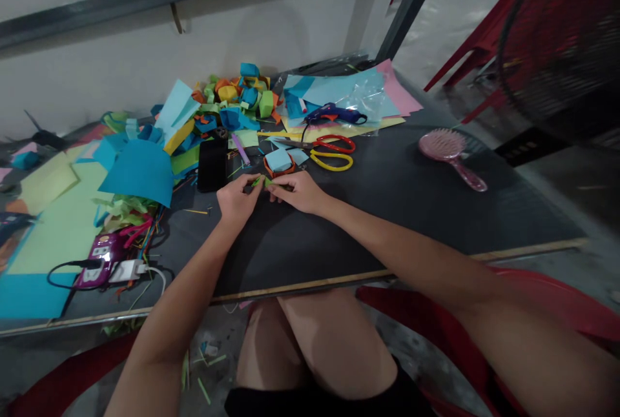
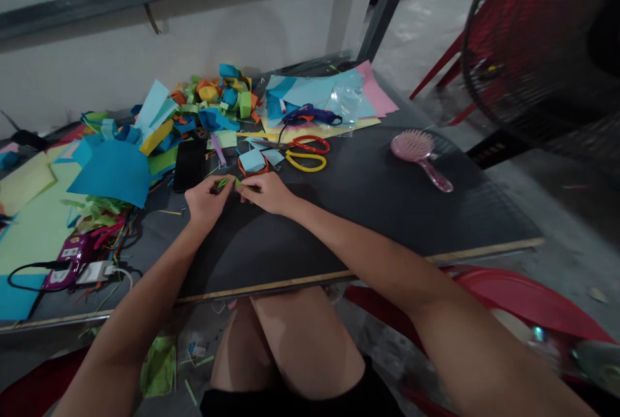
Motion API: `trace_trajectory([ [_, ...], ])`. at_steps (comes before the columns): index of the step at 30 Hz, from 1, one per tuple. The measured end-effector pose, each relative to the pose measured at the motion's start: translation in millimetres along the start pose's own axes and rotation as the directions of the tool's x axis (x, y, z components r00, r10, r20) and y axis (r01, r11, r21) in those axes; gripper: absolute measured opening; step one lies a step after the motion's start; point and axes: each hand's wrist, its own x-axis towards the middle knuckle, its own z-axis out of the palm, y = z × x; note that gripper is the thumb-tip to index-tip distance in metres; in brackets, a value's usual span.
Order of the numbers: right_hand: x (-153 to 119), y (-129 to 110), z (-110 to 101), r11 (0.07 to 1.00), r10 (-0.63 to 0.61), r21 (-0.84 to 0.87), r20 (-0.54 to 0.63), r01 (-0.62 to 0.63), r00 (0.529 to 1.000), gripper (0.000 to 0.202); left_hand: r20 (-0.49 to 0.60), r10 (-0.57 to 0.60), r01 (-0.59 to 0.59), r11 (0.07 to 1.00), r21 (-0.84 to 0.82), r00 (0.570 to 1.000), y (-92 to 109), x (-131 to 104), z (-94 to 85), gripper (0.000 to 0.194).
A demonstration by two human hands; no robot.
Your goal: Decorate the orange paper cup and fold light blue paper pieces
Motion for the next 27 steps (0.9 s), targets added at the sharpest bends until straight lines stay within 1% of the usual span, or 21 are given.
trace_trajectory([
  [2, 0, -2, 0, 0.999, 0.008, 0.031, 0.002, -0.008, 1.0, 0.042, -0.014, 0.008, -0.008, 1.0, -0.003, 1.0, 1, 0, -0.7, 0.016],
  [5, 0, -1, -1, 0.997, 0.039, 0.065, 0.002, -0.039, 0.999, 0.039, -0.018, -0.018, 0.017, 0.998, -0.058, 1.0, 0, 2, -1.9, 0.02],
  [7, 1, 1, -2, 0.99, 0.075, 0.122, -0.007, -0.073, 0.997, 0.035, 0.018, -0.028, 0.03, 0.993, -0.118, 0.999, -1, 4, -2.5, 0.022],
  [10, 3, 3, -2, 0.975, 0.126, 0.187, 0.001, -0.124, 0.992, 0.035, 0.087, -0.004, 0.02, 0.984, -0.177, 0.996, -1, 4, -1.8, 0.02],
  [13, 5, 4, -2, 0.973, 0.153, 0.172, 0.03, -0.156, 0.988, 0.037, 0.115, 0.018, -0.001, 0.99, -0.143, 0.993, 1, 2, 1.0, 0.021],
  [18, 6, 5, -1, 0.971, 0.166, 0.167, 0.031, -0.169, 0.986, 0.038, 0.067, -0.025, 0.029, 0.998, -0.052, 0.997, 1, 1, 4.8, 0.02],
  [20, 5, 6, -2, 0.98, 0.126, 0.145, 0.057, -0.133, 0.99, 0.039, 0.057, 0.015, -0.015, 1.0, -0.009, 0.998, -1, 1, 5.4, 0.018],
  [23, 4, 6, -4, 0.985, 0.05, 0.157, 0.122, -0.069, 0.991, 0.038, 0.072, 0.148, -0.152, 0.986, 0.062, 0.986, -4, -2, 5.1, 0.017],
  [25, 3, 5, -3, 0.979, 0.028, 0.197, 0.154, -0.059, 0.988, 0.036, 0.077, 0.201, -0.208, 0.974, 0.093, 0.977, -7, -3, 4.0, 0.02],
  [27, 3, 5, -2, 0.966, 0.038, 0.249, 0.152, -0.076, 0.988, 0.036, 0.085, 0.218, -0.227, 0.967, 0.117, 0.972, -8, -3, 2.1, 0.024],
])
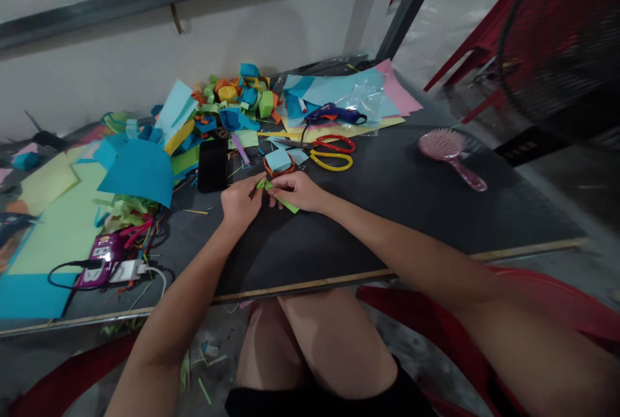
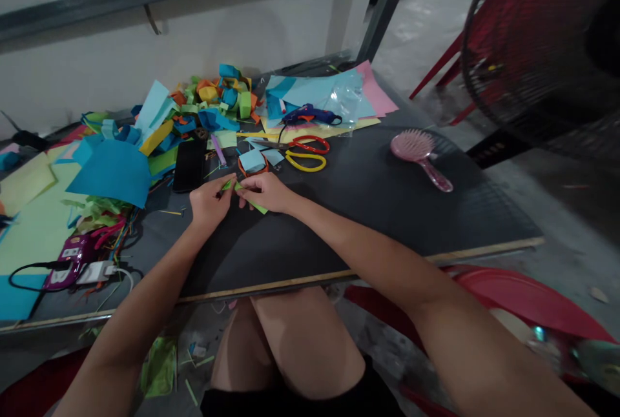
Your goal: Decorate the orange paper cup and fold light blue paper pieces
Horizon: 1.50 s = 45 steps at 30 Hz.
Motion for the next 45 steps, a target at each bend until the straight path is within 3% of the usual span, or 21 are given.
trace_trajectory([
  [3, 3, 3, 3, 0.993, 0.057, 0.106, -0.062, -0.05, 0.996, 0.037, 0.129, 0.092, -0.092, 0.996, -0.006, 0.987, -1, 2, -3.7, 0.037],
  [6, 7, 6, 2, 0.974, 0.137, 0.199, -0.133, -0.109, 0.982, 0.039, 0.316, 0.209, -0.197, 0.978, -0.071, 0.925, 1, 4, -5.7, 0.052],
  [9, 8, 8, 1, 0.965, 0.169, 0.228, -0.166, -0.129, 0.971, 0.037, 0.366, 0.208, -0.193, 0.978, -0.078, 0.907, 2, 5, -3.4, 0.061],
  [16, 8, 13, 3, 0.979, 0.081, 0.201, -0.173, -0.045, 0.982, 0.038, 0.222, 0.215, -0.206, 0.977, -0.062, 0.951, -7, 4, 4.5, 0.043],
  [24, 10, 7, 2, 0.946, 0.189, 0.31, -0.275, -0.1, 0.943, 0.04, -0.028, 0.191, -0.189, 0.981, 0.052, 0.981, 12, 7, -6.3, 0.044],
  [27, 10, 4, 1, 0.939, 0.19, 0.332, -0.295, -0.085, 0.936, 0.046, -0.089, 0.193, -0.186, 0.98, 0.075, 0.977, 13, 7, -8.5, 0.036],
  [31, 11, 4, 2, 0.935, 0.21, 0.341, -0.309, -0.098, 0.927, 0.053, -0.085, 0.263, -0.258, 0.964, 0.063, 0.961, 11, 6, -6.6, 0.019],
  [36, 11, 7, 4, 0.938, 0.218, 0.327, -0.313, -0.11, 0.924, 0.047, -0.077, 0.32, -0.311, 0.944, 0.114, 0.944, 14, 7, -4.7, 0.02],
  [45, 10, 11, 4, 0.958, 0.17, 0.27, -0.266, -0.096, 0.949, 0.039, -0.041, 0.265, -0.256, 0.956, 0.145, 0.963, 14, 5, -3.1, 0.02],
])
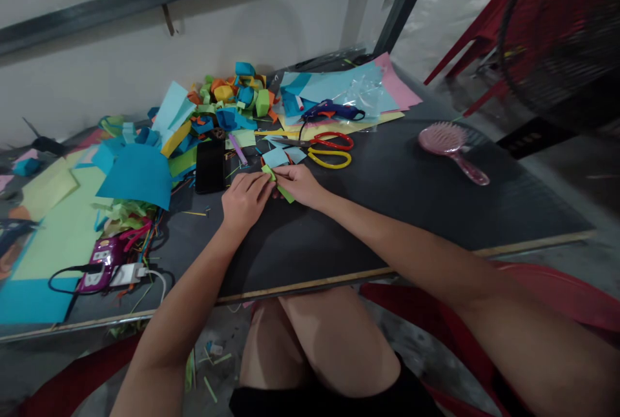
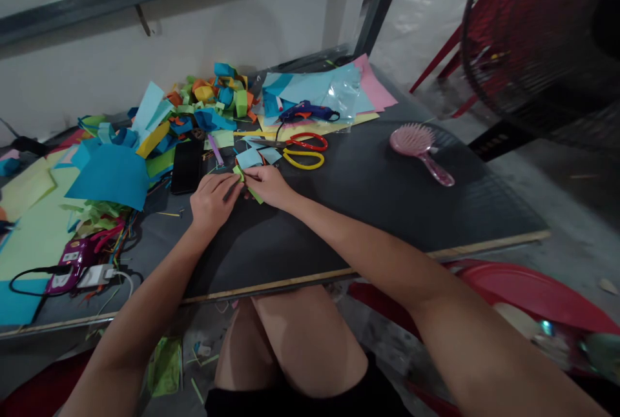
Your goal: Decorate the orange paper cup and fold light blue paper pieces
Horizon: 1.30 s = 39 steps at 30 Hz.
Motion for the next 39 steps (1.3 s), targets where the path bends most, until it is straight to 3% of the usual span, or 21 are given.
trace_trajectory([
  [10, 0, 1, -4, 0.994, -0.101, -0.033, 0.105, 0.105, 0.989, 0.029, 0.005, -0.061, 0.061, 0.998, 0.007, 0.998, -2, 0, 4.0, 0.022],
  [14, 0, 2, -3, 0.996, -0.089, -0.024, 0.084, 0.091, 0.993, 0.032, 0.055, -0.101, 0.106, 0.99, -0.088, 0.993, -1, 4, 2.8, 0.026],
  [17, -1, 1, -2, 0.994, -0.078, -0.077, 0.065, 0.083, 0.995, 0.035, 0.106, -0.194, 0.212, 0.958, -0.192, 0.975, -2, 5, 3.2, 0.028],
  [20, -2, -2, -1, 0.989, -0.089, -0.115, 0.054, 0.095, 0.995, 0.041, 0.179, -0.345, 0.387, 0.86, -0.333, 0.921, -5, 5, 5.8, 0.03],
  [23, -4, -7, -1, 0.986, -0.093, -0.136, 0.043, 0.098, 0.995, 0.045, 0.29, -0.435, 0.523, 0.704, -0.48, 0.852, -8, 5, 9.7, 0.032],
  [29, -5, -6, -2, 0.982, -0.126, -0.144, -0.009, 0.124, 0.992, 0.046, 0.399, -0.514, 0.639, 0.468, -0.611, 0.759, -11, 4, 15.5, 0.034],
  [34, -6, -4, 0, 0.977, -0.162, -0.145, -0.022, 0.157, 0.987, 0.042, 0.476, -0.619, 0.717, 0.212, -0.664, 0.624, -10, 6, 14.9, 0.036],
  [37, -9, -6, 1, 0.967, -0.183, -0.189, -0.037, 0.173, 0.982, 0.043, 0.484, -0.629, 0.725, 0.192, -0.662, 0.609, -9, 6, 14.2, 0.035],
  [39, -11, -8, 2, 0.955, -0.199, -0.231, -0.042, 0.185, 0.979, 0.044, 0.466, -0.617, 0.715, 0.239, -0.657, 0.635, -9, 6, 14.1, 0.033],
])
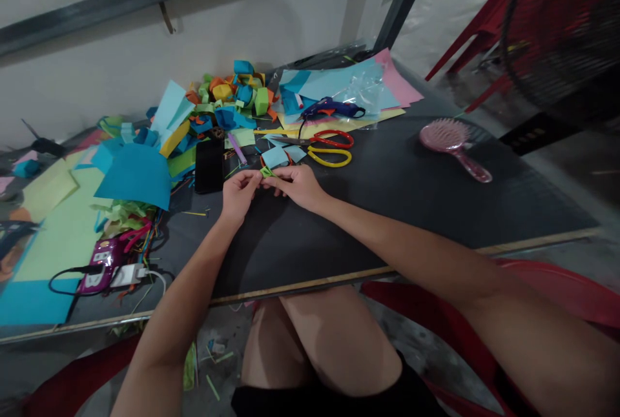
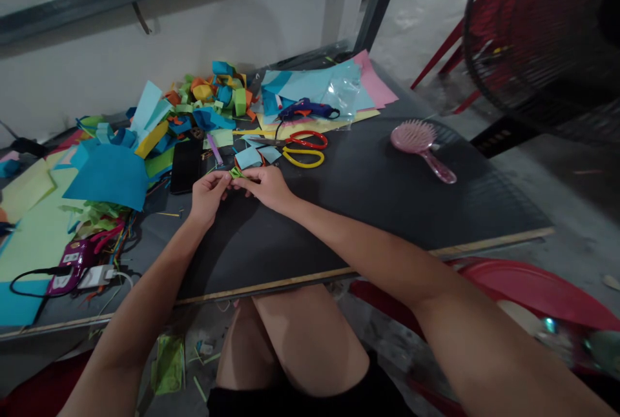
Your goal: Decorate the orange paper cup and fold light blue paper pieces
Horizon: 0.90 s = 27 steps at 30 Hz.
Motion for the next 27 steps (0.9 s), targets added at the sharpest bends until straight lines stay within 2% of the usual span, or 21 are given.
trace_trajectory([
  [4, -2, -5, -2, 0.989, -0.065, -0.13, -0.002, 0.064, 0.998, 0.042, -0.013, 0.159, -0.155, 0.975, 0.157, 0.987, 0, -2, -0.9, 0.028],
  [8, -1, -4, -4, 0.968, -0.111, -0.227, -0.001, 0.108, 0.994, 0.035, -0.024, 0.316, -0.285, 0.886, 0.366, 0.949, 2, -3, -5.1, 0.027],
  [10, 0, -2, -5, 0.961, -0.113, -0.255, 0.0, 0.109, 0.994, 0.031, 0.032, 0.404, -0.375, 0.813, 0.445, 0.914, 2, -3, -7.7, 0.03],
  [12, 2, 0, -7, 0.953, -0.115, -0.282, 0.012, 0.114, 0.993, 0.029, 0.1, 0.477, -0.458, 0.732, 0.505, 0.873, 3, -2, -10.3, 0.021],
  [15, 5, 3, -13, 0.927, -0.107, -0.35, 0.097, 0.134, 0.99, 0.023, 0.181, 0.545, -0.54, 0.622, 0.568, 0.818, 2, -1, -14.5, 0.023],
  [18, 8, 2, -18, 0.824, -0.114, -0.526, 0.209, 0.21, 0.971, 0.02, 0.312, 0.586, -0.627, 0.472, 0.62, 0.748, 0, 0, -19.5, 0.027],
  [21, 6, -5, -19, 0.656, -0.109, -0.713, 0.235, 0.248, 0.966, 0.02, 0.385, 0.595, -0.664, 0.364, 0.653, 0.706, -3, 1, -23.0, 0.022],
  [24, 3, -13, -16, 0.551, -0.089, -0.8, 0.226, 0.237, 0.97, 0.023, 0.381, 0.606, -0.663, 0.346, 0.664, 0.698, -5, 0, -23.1, 0.022],
  [27, 2, -14, -16, 0.546, -0.092, -0.804, 0.221, 0.235, 0.971, 0.023, 0.355, 0.627, -0.666, 0.37, 0.647, 0.693, -5, -1, -20.5, 0.021],
])
